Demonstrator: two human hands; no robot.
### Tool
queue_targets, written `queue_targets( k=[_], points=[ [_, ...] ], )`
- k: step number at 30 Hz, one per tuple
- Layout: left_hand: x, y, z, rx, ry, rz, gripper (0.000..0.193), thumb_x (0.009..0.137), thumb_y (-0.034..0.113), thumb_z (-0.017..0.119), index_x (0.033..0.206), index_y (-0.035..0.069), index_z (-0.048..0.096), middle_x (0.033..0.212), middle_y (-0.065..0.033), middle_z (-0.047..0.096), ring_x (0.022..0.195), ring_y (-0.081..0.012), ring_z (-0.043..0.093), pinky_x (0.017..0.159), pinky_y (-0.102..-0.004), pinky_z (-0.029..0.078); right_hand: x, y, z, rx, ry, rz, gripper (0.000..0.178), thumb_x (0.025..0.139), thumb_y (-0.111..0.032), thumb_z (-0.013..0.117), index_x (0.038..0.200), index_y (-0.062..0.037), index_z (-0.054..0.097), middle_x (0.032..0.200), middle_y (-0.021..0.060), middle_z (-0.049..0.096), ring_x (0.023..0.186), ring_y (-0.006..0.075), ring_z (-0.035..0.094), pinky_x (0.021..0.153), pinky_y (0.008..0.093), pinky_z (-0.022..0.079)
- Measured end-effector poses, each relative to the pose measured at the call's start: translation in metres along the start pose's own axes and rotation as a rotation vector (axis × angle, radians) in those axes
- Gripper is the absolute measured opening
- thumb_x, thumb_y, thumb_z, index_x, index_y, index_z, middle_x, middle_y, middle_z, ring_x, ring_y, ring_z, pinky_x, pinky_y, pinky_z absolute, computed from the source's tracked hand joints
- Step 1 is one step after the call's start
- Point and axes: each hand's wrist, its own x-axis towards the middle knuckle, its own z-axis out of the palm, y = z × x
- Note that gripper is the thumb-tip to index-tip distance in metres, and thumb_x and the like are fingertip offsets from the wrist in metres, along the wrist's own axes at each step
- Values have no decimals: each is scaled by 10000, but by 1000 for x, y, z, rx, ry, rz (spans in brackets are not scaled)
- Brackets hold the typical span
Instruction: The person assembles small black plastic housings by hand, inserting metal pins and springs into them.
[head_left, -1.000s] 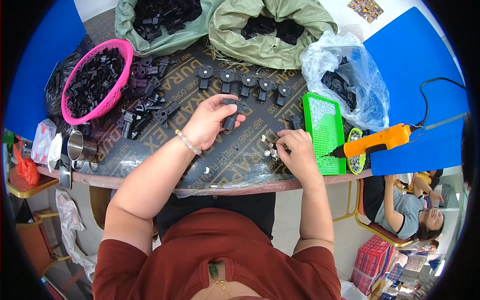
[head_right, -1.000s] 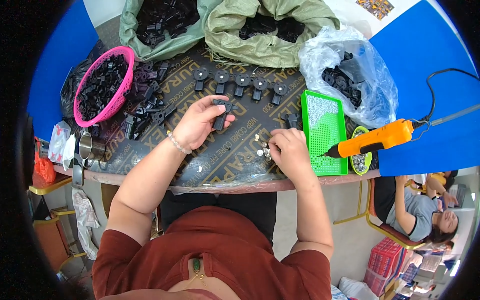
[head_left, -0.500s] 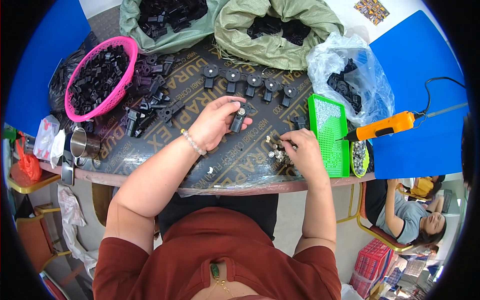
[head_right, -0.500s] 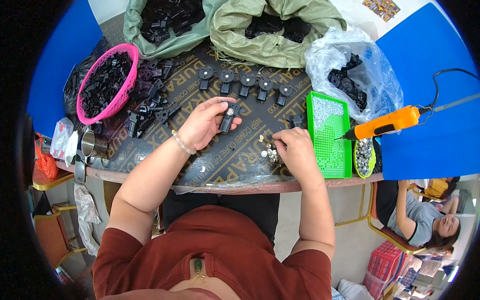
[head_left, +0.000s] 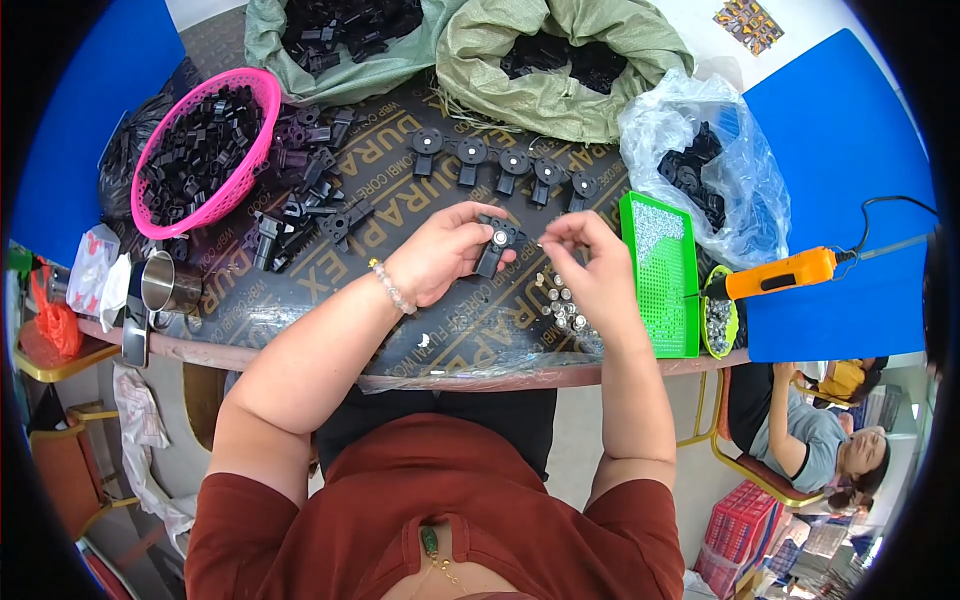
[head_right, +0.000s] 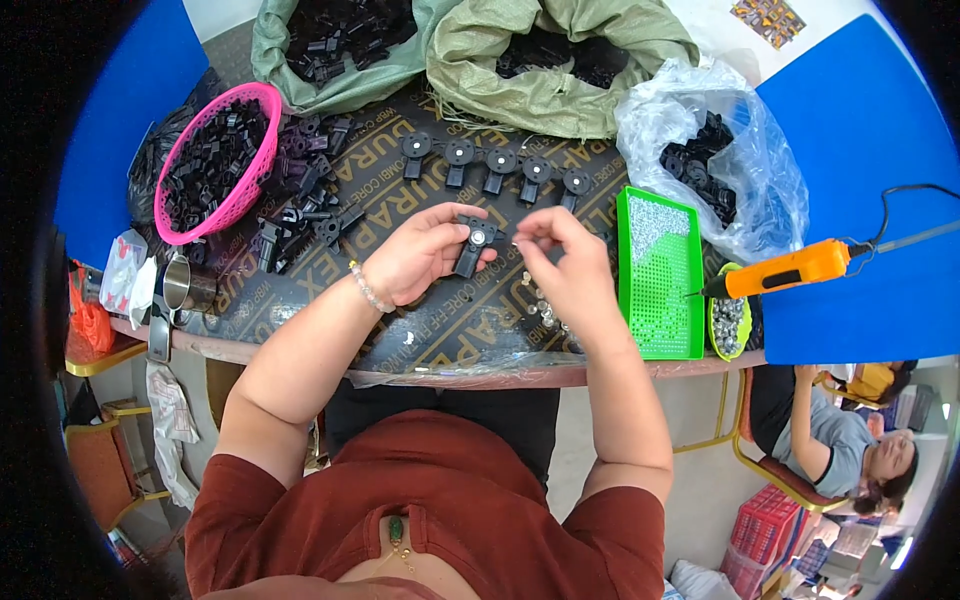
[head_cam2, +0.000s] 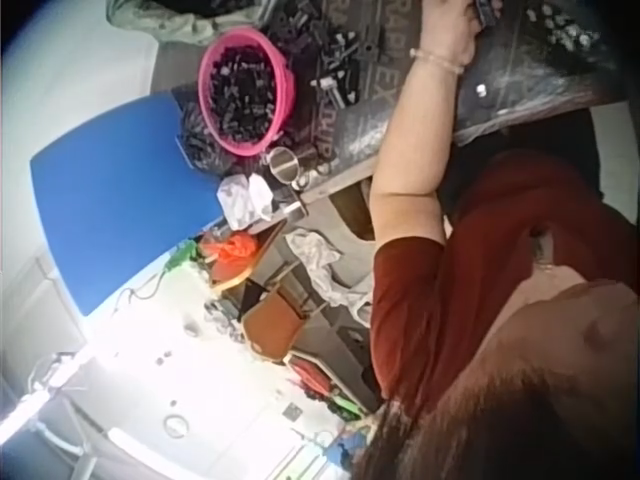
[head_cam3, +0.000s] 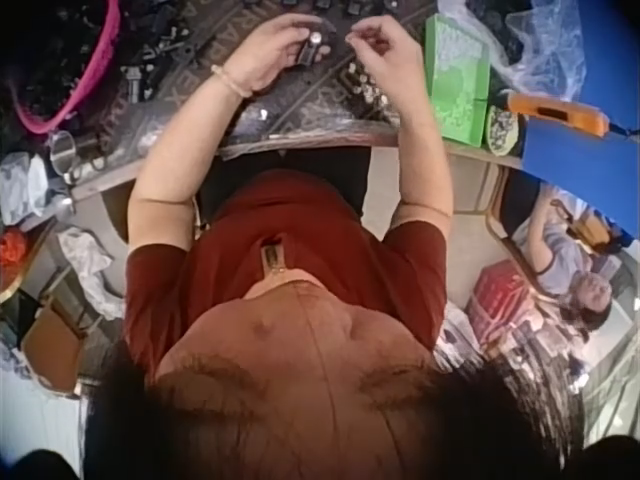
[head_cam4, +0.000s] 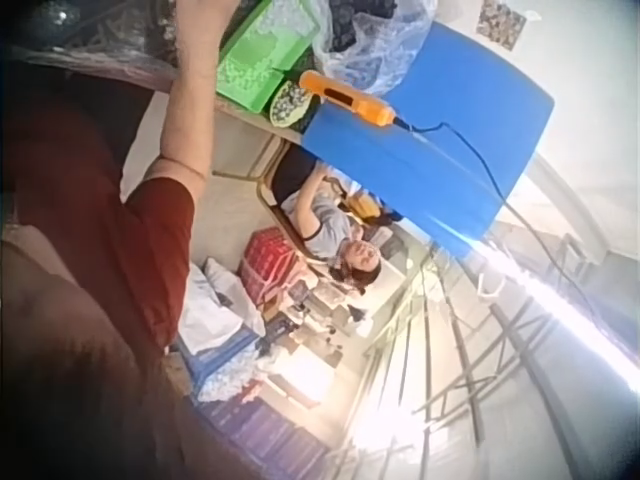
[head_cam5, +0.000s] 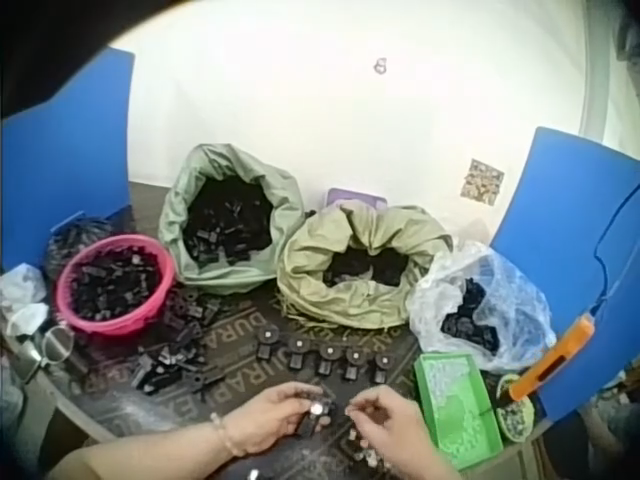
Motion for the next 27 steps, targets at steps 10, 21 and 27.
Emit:
queue_targets(
  k=[10, 21, 27],
  points=[
    [2, -1, -4, -42, -6, 7, 301, 1041, 84, 501, 1325, -10, 533, 1133, -134, 678, 1014, -214, 718, 874, -342, 600, 23, -8, 33, -64, -59, -114, 130, 890, 34, 684, 1012, -3, 660, 851, 92, 665, 783, 153, 694, 679, 306, 564],
    [3, 4, -5, -101, 127, 62, 277, 1043, 79, 527, 1307, -4, 536, 1131, -165, 674, 1037, -264, 717, 911, -390, 601, 6, 17, -11, -398, -282, 85, 94, 831, -43, 716, 924, -30, 710, 781, 152, 707, 811, 344, 697, 761, 435, 548],
    [14, -8, -7, -39, 46, 18, 260, 1041, 142, 575, 1291, 70, 580, 1183, -70, 675, 1037, -151, 682, 860, -329, 574, 48, -32, 33, -275, -147, -295, 152, 871, -42, 733, 1022, -25, 729, 949, 107, 724, 805, 219, 705, 730, 351, 561]
  ],
)
